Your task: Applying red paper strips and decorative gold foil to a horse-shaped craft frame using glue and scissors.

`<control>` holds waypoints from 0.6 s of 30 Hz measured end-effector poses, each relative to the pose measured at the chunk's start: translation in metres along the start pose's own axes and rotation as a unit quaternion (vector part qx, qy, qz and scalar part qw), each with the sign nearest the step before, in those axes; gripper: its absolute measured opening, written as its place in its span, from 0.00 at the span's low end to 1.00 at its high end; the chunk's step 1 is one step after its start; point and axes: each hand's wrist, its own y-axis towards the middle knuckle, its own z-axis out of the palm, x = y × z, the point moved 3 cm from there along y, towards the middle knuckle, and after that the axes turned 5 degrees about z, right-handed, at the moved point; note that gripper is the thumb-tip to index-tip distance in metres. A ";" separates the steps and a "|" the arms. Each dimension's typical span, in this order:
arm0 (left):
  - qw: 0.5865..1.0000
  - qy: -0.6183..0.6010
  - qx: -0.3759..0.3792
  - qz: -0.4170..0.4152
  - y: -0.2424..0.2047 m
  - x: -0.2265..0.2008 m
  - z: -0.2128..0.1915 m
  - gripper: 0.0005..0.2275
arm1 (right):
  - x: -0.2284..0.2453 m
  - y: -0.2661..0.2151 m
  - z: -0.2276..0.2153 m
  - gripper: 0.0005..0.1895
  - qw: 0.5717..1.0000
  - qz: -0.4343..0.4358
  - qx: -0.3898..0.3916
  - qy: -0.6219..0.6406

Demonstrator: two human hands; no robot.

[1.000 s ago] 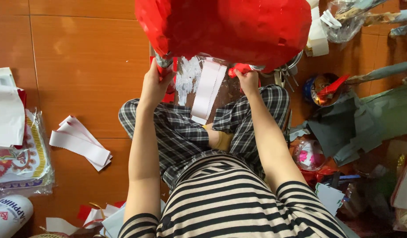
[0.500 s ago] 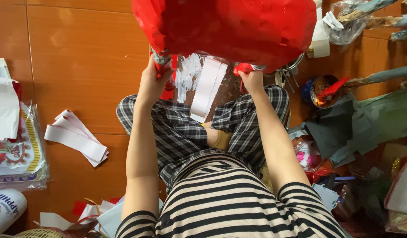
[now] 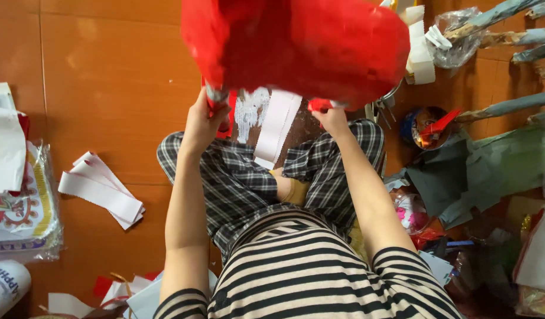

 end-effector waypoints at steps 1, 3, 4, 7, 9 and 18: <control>1.000 0.000 0.001 0.002 0.000 -0.004 0.001 0.11 | -0.032 0.010 0.011 0.16 1.000 0.000 -0.003 0.001; 0.996 -0.048 -0.003 -0.077 -0.002 -0.005 0.004 0.10 | -0.089 0.026 0.040 0.22 0.979 -0.135 0.005 -0.153; 0.996 -0.047 -0.001 -0.076 -0.002 -0.003 0.004 0.10 | -0.079 0.029 0.034 0.22 0.979 -0.134 0.003 -0.151; 0.991 -0.076 0.012 -0.106 -0.002 0.004 0.005 0.09 | -0.067 0.037 0.019 0.17 0.991 0.000 -0.008 0.136; 0.989 -0.106 0.012 -0.102 -0.002 0.010 0.006 0.09 | -0.063 0.031 0.016 0.21 0.992 -0.073 -0.078 0.071; 0.982 -0.163 0.030 -0.091 -0.002 0.018 0.007 0.08 | 0.022 0.007 -0.060 0.25 0.976 -0.028 -0.139 0.168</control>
